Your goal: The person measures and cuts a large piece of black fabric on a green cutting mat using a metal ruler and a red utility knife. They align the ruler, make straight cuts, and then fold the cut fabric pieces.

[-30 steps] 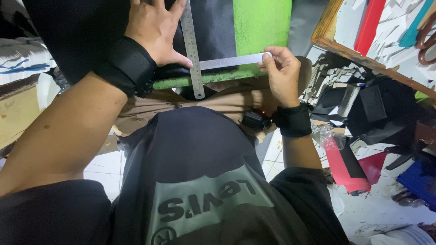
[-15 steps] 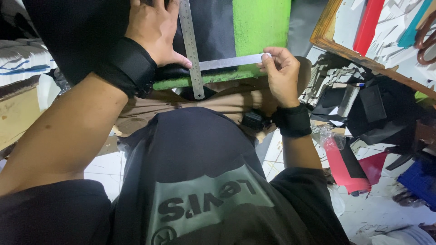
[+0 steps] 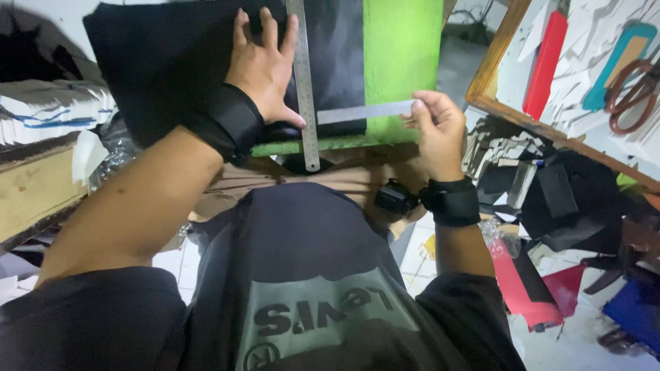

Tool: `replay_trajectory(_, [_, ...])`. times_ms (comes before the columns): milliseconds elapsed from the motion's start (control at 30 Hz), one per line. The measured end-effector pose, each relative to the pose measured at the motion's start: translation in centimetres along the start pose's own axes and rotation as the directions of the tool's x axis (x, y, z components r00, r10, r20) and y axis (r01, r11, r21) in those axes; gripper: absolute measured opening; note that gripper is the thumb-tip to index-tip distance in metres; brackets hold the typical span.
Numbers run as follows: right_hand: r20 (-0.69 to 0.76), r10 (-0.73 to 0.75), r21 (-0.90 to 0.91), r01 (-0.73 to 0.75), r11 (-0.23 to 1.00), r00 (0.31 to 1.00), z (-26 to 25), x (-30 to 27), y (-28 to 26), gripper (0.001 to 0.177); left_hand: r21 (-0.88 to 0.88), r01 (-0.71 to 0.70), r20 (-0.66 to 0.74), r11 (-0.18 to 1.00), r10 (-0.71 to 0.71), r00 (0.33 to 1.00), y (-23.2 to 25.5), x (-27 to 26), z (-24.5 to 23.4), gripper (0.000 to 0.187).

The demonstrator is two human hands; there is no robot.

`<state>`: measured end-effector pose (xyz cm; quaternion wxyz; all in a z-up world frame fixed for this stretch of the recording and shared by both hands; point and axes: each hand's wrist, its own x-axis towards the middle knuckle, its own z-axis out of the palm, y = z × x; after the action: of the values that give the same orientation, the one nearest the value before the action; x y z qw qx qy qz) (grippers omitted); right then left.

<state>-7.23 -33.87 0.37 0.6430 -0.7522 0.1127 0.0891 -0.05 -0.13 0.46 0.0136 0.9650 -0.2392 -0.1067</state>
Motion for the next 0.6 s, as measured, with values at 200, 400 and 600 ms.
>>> replay_trajectory(200, [-0.073, -0.074, 0.022, 0.075, 0.997, 0.995, 0.9, 4.5, -4.0, 0.015, -0.036, -0.013, 0.064, 0.999, 0.015, 0.998, 0.2, 0.2, -1.0, 0.164])
replay_trajectory(400, [-0.032, -0.080, -0.016, 0.080, 0.997, 0.996, 1.6, 10.1, -3.4, 0.017, -0.054, -0.006, 0.137, 0.999, 0.013, 0.990, 0.4, 0.2, -2.3, 0.162])
replay_trajectory(600, [-0.032, -0.046, -0.051, 0.044, 0.998, 0.998, 2.2, 13.7, -0.8, 0.016, -0.071, 0.014, 0.154, 0.997, -0.003, 0.988, 0.4, 0.2, -2.3, 0.163])
